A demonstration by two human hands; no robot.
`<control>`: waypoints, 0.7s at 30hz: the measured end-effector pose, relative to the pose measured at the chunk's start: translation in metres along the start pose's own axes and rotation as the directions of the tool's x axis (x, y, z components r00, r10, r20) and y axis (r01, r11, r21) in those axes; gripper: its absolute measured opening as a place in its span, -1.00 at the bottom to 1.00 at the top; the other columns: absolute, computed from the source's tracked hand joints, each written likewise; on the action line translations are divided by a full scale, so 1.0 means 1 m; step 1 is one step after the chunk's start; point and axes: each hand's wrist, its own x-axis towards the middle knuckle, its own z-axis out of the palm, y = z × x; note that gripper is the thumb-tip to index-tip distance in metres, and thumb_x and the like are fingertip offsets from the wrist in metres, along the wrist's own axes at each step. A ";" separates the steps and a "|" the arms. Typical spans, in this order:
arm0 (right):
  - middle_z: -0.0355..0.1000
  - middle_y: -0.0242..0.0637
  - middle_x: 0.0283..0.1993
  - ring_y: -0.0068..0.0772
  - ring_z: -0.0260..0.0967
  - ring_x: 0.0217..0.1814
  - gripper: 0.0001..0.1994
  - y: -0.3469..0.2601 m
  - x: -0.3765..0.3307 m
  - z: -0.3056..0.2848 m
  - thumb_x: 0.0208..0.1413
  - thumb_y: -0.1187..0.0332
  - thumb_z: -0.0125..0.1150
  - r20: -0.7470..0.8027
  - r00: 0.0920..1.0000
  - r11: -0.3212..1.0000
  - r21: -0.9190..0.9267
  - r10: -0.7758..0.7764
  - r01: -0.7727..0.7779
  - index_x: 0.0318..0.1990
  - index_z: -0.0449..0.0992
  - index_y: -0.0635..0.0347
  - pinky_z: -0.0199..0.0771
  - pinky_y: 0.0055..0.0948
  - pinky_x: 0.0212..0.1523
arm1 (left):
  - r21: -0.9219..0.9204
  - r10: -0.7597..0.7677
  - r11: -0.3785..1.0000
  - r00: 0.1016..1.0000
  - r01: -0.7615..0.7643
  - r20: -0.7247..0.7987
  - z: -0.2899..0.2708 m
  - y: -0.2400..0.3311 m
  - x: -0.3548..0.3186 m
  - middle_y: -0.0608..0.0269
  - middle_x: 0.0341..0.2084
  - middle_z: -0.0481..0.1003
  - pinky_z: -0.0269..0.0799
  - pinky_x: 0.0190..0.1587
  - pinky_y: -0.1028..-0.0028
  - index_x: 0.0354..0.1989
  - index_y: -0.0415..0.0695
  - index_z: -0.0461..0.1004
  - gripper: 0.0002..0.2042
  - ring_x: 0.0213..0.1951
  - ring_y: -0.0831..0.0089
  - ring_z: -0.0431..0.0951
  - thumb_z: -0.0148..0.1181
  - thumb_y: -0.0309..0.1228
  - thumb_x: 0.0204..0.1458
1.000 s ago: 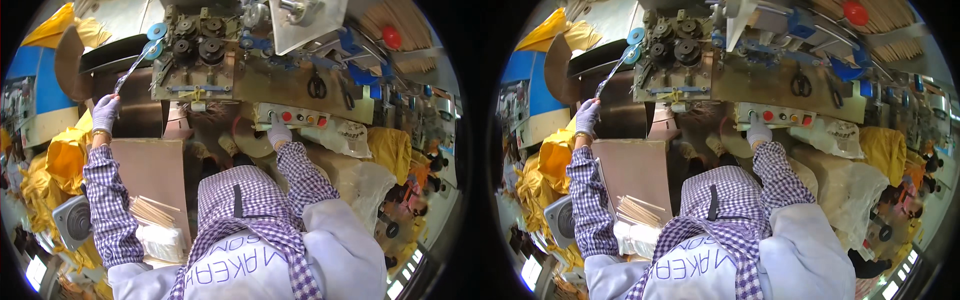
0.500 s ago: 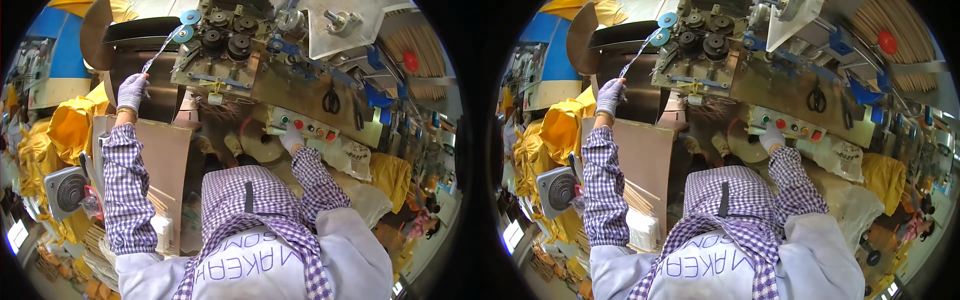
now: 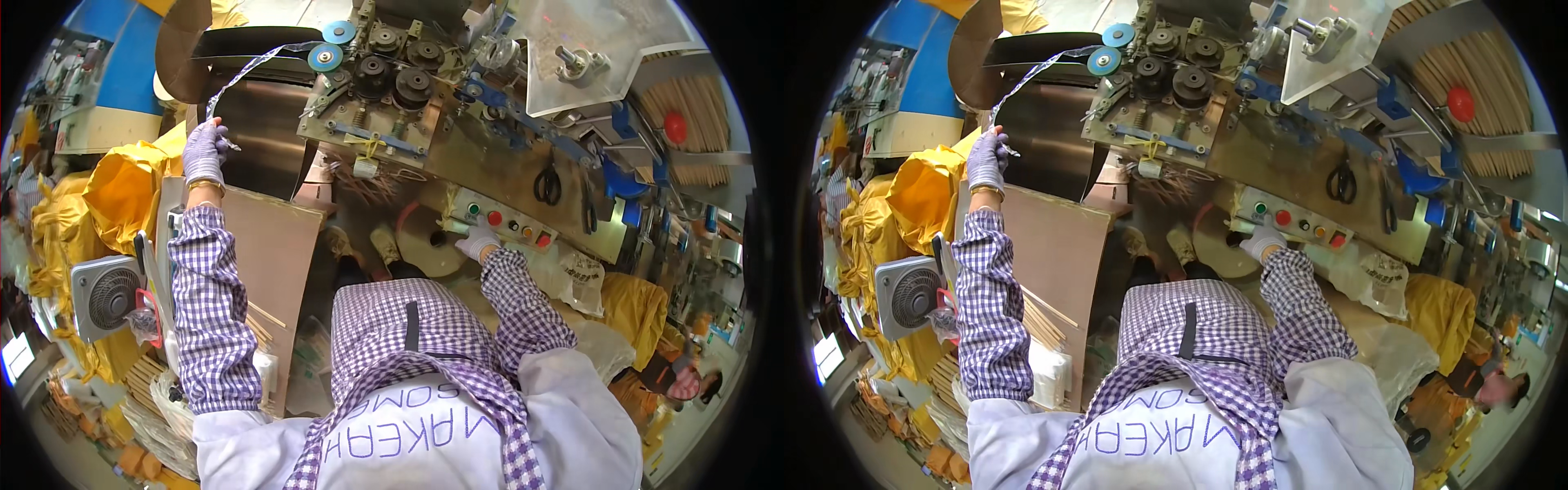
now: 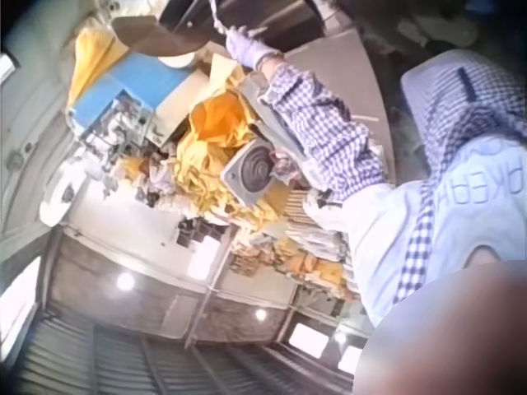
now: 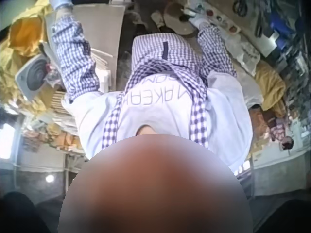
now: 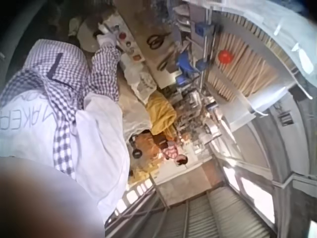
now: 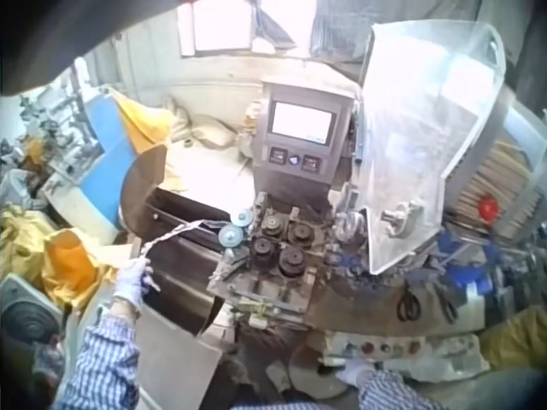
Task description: Gathering bundles of wooden sticks, placing them into plastic bags, and sealing the bags using a heat sealer.
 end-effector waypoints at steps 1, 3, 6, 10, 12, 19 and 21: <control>-0.29 -0.13 0.34 -0.18 -0.07 0.29 -0.41 0.001 0.001 0.001 -0.16 0.04 0.04 -0.003 1.000 1.000 -0.002 -0.003 0.003 0.05 0.32 0.18 0.03 -0.39 0.21 | -0.021 -0.007 1.000 1.000 0.007 0.003 -0.003 0.001 -0.002 0.35 -0.60 0.40 0.02 -0.75 0.76 -0.23 -0.17 0.40 -0.81 -0.74 0.74 0.20 0.02 -0.36 0.03; -0.28 -0.11 0.34 -0.18 -0.09 0.30 -0.41 0.002 0.004 0.003 -0.17 0.05 0.04 -0.009 1.000 1.000 -0.020 -0.004 0.004 0.04 0.33 0.19 0.01 -0.39 0.22 | -0.017 -0.016 1.000 1.000 0.016 -0.017 -0.006 -0.002 -0.009 0.35 -0.60 0.40 0.03 -0.75 0.76 -0.23 -0.17 0.40 -0.81 -0.74 0.74 0.20 0.03 -0.36 0.02; -0.27 -0.10 0.33 -0.16 -0.08 0.29 -0.41 0.000 0.002 -0.001 -0.17 0.05 0.04 0.012 1.000 0.999 -0.031 -0.023 0.023 0.03 0.34 0.20 0.00 -0.40 0.22 | -0.024 -0.019 1.000 1.000 0.019 -0.024 -0.014 -0.009 -0.022 0.35 -0.59 0.40 0.07 -0.74 0.76 -0.23 -0.17 0.40 -0.80 -0.72 0.73 0.23 0.06 -0.36 0.01; -0.26 -0.09 0.33 -0.14 -0.07 0.29 -0.42 -0.005 -0.005 -0.006 -0.17 0.06 0.04 0.002 1.000 0.999 -0.044 -0.006 0.006 0.02 0.34 0.21 0.00 -0.40 0.22 | -0.296 -0.036 0.955 0.999 0.037 0.011 -0.019 -0.020 -0.060 0.32 -0.52 0.43 0.15 -0.66 0.76 -0.24 -0.16 0.40 -0.79 -0.66 0.71 0.27 0.10 -0.34 -0.01; -0.25 -0.08 0.33 -0.13 -0.07 0.29 -0.42 -0.005 -0.003 -0.004 -0.16 0.06 0.03 -0.003 1.000 0.997 -0.080 -0.006 0.005 0.04 0.33 0.21 0.00 -0.41 0.22 | -0.428 -0.077 0.899 0.995 0.096 0.062 -0.023 -0.024 -0.084 0.32 -0.50 0.43 0.18 -0.63 0.71 -0.24 -0.16 0.40 -0.79 -0.63 0.68 0.29 0.10 -0.34 -0.01; -0.26 -0.10 0.33 -0.12 -0.07 0.29 -0.41 -0.004 -0.003 -0.004 -0.15 0.04 0.04 -0.002 1.000 0.991 -0.131 -0.010 0.009 0.03 0.33 0.21 0.00 -0.39 0.23 | -0.650 -0.186 0.727 0.975 0.221 0.123 -0.035 -0.054 -0.129 0.32 -0.52 0.42 0.18 -0.60 0.61 -0.26 -0.16 0.42 -0.84 -0.64 0.60 0.26 0.05 -0.38 0.02; -0.38 -0.19 0.36 -0.15 0.06 0.22 -0.36 -0.006 -0.003 -0.005 -0.08 0.03 0.05 0.040 0.999 0.987 -0.162 0.018 -0.012 0.10 0.22 0.30 0.14 -0.34 0.14 | -0.665 -0.202 0.712 0.973 0.226 0.115 -0.040 -0.061 -0.133 0.32 -0.53 0.42 0.17 -0.60 0.61 -0.25 -0.15 0.42 -0.84 -0.64 0.60 0.25 0.05 -0.38 0.02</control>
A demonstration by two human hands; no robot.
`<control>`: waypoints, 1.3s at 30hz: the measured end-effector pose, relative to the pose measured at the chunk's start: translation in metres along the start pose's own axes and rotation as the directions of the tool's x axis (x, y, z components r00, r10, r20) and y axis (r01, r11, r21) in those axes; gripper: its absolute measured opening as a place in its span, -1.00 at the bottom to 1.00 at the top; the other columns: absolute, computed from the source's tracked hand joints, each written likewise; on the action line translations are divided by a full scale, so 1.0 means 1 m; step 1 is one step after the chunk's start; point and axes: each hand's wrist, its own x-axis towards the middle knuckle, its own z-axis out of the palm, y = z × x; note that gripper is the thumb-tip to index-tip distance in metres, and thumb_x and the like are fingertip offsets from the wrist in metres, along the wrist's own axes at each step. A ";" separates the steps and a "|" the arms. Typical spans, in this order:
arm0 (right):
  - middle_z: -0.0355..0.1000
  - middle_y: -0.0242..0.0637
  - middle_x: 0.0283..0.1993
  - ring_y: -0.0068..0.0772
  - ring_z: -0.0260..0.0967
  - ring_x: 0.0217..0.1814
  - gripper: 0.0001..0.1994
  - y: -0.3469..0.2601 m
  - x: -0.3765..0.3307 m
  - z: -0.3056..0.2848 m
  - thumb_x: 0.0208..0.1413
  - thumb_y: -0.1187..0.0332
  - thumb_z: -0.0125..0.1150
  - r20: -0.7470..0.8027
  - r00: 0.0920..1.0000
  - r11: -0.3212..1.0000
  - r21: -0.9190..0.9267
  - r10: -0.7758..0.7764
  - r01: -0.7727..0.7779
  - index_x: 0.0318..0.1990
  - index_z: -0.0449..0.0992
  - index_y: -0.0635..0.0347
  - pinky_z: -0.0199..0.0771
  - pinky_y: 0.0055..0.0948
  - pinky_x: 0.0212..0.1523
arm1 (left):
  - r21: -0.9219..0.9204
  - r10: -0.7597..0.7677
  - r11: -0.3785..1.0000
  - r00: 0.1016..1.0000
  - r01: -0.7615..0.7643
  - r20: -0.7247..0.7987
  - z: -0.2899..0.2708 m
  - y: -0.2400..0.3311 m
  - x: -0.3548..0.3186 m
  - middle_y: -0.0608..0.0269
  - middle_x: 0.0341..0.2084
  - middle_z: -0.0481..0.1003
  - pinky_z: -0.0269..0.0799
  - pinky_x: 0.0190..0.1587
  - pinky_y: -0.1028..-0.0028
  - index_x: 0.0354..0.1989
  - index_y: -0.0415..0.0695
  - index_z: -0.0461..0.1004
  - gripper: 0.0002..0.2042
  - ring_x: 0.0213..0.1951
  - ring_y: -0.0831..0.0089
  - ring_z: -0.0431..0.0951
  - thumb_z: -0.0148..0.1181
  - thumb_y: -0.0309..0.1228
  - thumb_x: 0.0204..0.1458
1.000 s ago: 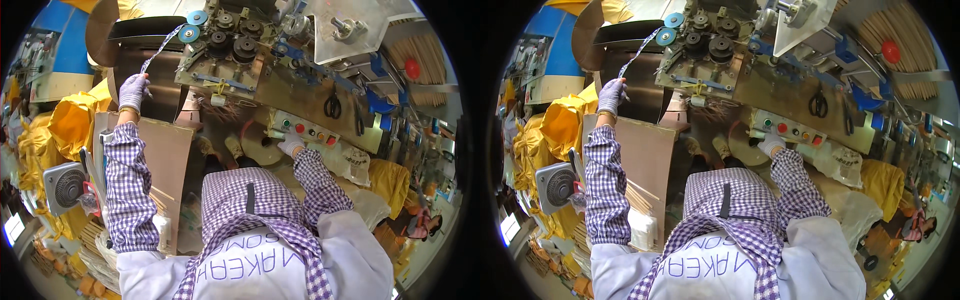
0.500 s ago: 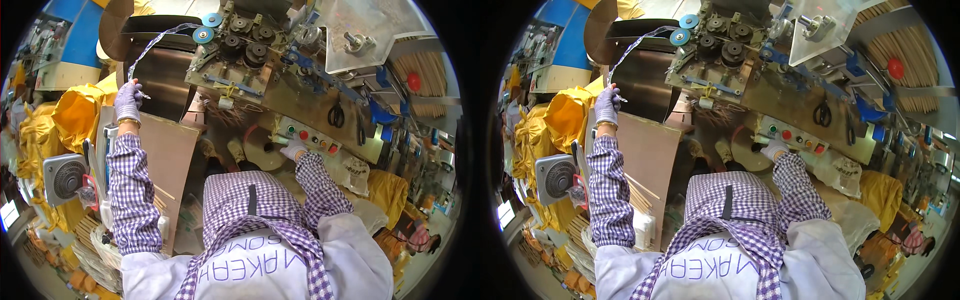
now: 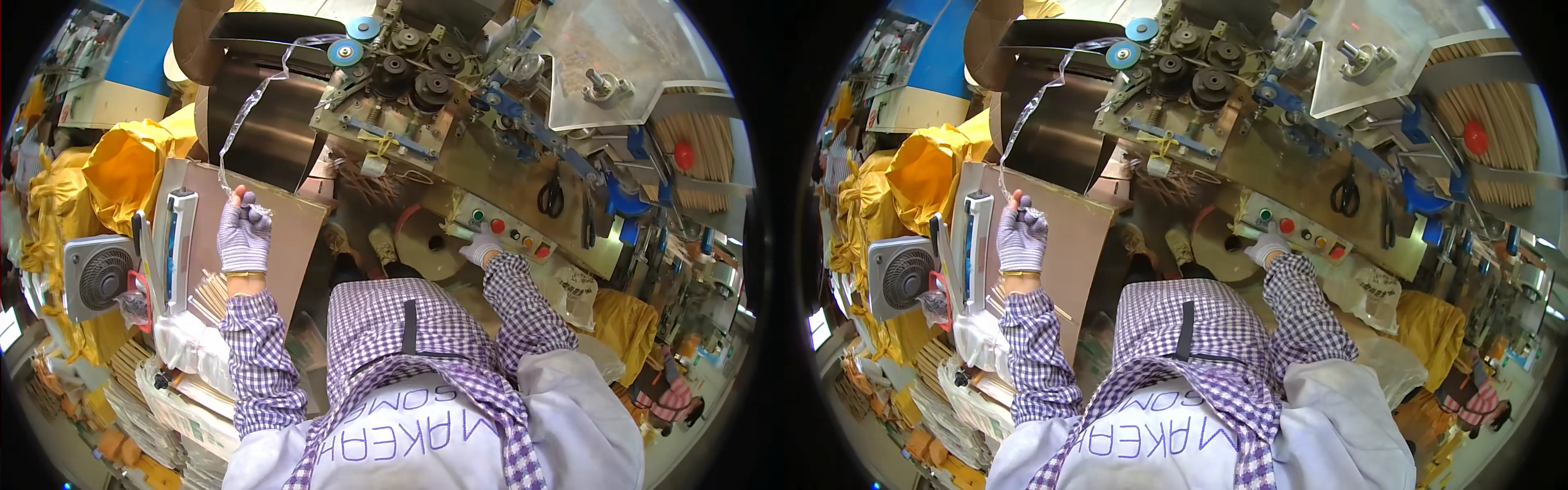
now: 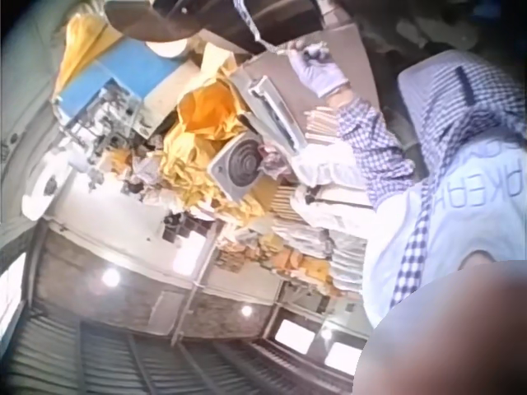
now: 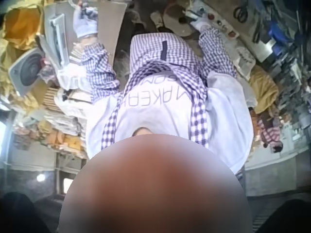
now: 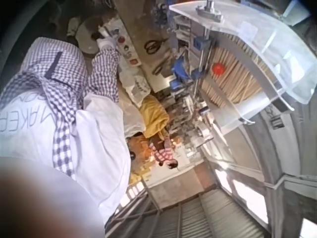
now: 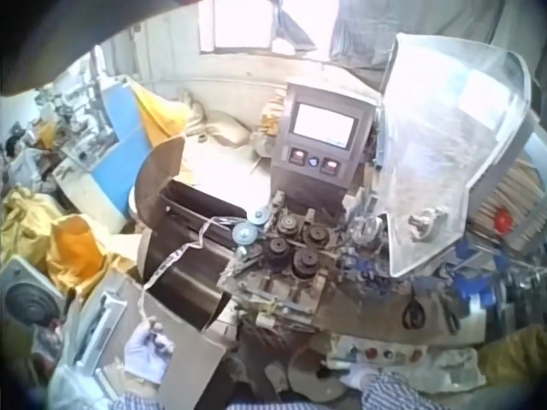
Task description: Gathering bundles of wooden sticks, placing them into plastic bags, and sealing the bags using a heat sealer.
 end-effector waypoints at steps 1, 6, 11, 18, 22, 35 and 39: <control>-0.38 -0.19 0.36 -0.15 0.06 0.22 -0.36 -0.001 -0.001 -0.001 -0.08 0.03 0.05 -0.001 1.000 1.000 -0.004 -0.001 0.001 0.10 0.22 0.30 0.14 -0.34 0.14 | -0.018 -0.009 1.000 1.000 0.009 -0.015 -0.004 -0.001 -0.002 0.33 -0.53 0.42 0.17 -0.60 0.61 -0.25 -0.15 0.42 -0.84 -0.65 0.61 0.25 0.05 -0.38 0.03; -0.16 -0.08 0.30 -0.11 0.07 0.20 -0.45 0.003 0.002 0.008 -0.12 0.04 0.07 -0.099 0.995 1.000 0.019 -0.007 0.009 -0.02 0.37 0.24 0.13 -0.37 0.15 | -0.044 0.007 0.999 1.000 -0.007 -0.008 -0.014 0.001 -0.012 0.31 -0.49 0.42 0.16 -0.58 0.62 -0.24 -0.17 0.41 -0.84 -0.61 0.61 0.23 0.01 -0.41 0.04; -0.19 -0.08 0.31 -0.13 0.10 0.19 -0.44 0.002 0.004 0.005 -0.12 0.04 0.06 -0.052 0.999 1.000 0.007 0.001 -0.001 -0.01 0.36 0.27 0.16 -0.37 0.13 | -0.108 0.034 0.994 0.999 -0.036 -0.014 -0.030 0.006 -0.015 0.30 -0.49 0.45 0.15 -0.60 0.63 -0.25 -0.15 0.42 -0.85 -0.62 0.61 0.27 0.00 -0.40 0.06; -0.21 -0.10 0.32 -0.13 0.08 0.20 -0.44 -0.003 -0.006 -0.003 -0.10 0.06 0.05 -0.028 1.000 1.000 0.012 0.007 -0.006 0.01 0.33 0.28 0.16 -0.36 0.14 | -0.122 0.032 0.992 0.998 -0.038 -0.047 -0.038 0.003 -0.024 0.29 -0.50 0.45 0.16 -0.61 0.64 -0.26 -0.15 0.42 -0.85 -0.62 0.61 0.28 -0.01 -0.39 0.06; -0.22 -0.10 0.32 -0.12 0.07 0.20 -0.44 -0.003 -0.007 -0.002 -0.10 0.07 0.06 -0.030 1.000 1.000 0.013 0.002 -0.001 0.01 0.33 0.29 0.16 -0.35 0.14 | -0.147 0.023 0.989 0.997 -0.034 -0.077 -0.040 0.003 -0.027 0.29 -0.50 0.45 0.16 -0.61 0.65 -0.25 -0.16 0.42 -0.85 -0.62 0.61 0.28 0.00 -0.40 0.06; -0.25 -0.19 0.34 -0.16 0.06 0.21 -0.39 -0.009 -0.006 -0.004 -0.09 0.06 0.07 0.011 0.998 0.998 0.013 0.059 -0.059 0.06 0.25 0.34 0.19 -0.35 0.14 | -0.162 0.014 0.987 0.999 -0.020 -0.038 -0.055 -0.002 -0.035 0.30 -0.48 0.44 0.16 -0.60 0.64 -0.24 -0.16 0.41 -0.84 -0.60 0.61 0.29 0.02 -0.40 0.05; -0.26 -0.19 0.34 -0.15 0.05 0.22 -0.38 -0.007 -0.003 -0.001 -0.10 0.03 0.07 -0.001 0.999 0.999 -0.009 0.047 -0.047 0.05 0.27 0.32 0.18 -0.34 0.14 | -0.151 0.017 0.988 0.997 -0.028 -0.076 -0.061 -0.001 -0.038 0.32 -0.47 0.45 0.17 -0.59 0.63 -0.23 -0.14 0.41 -0.84 -0.60 0.59 0.28 0.00 -0.39 0.06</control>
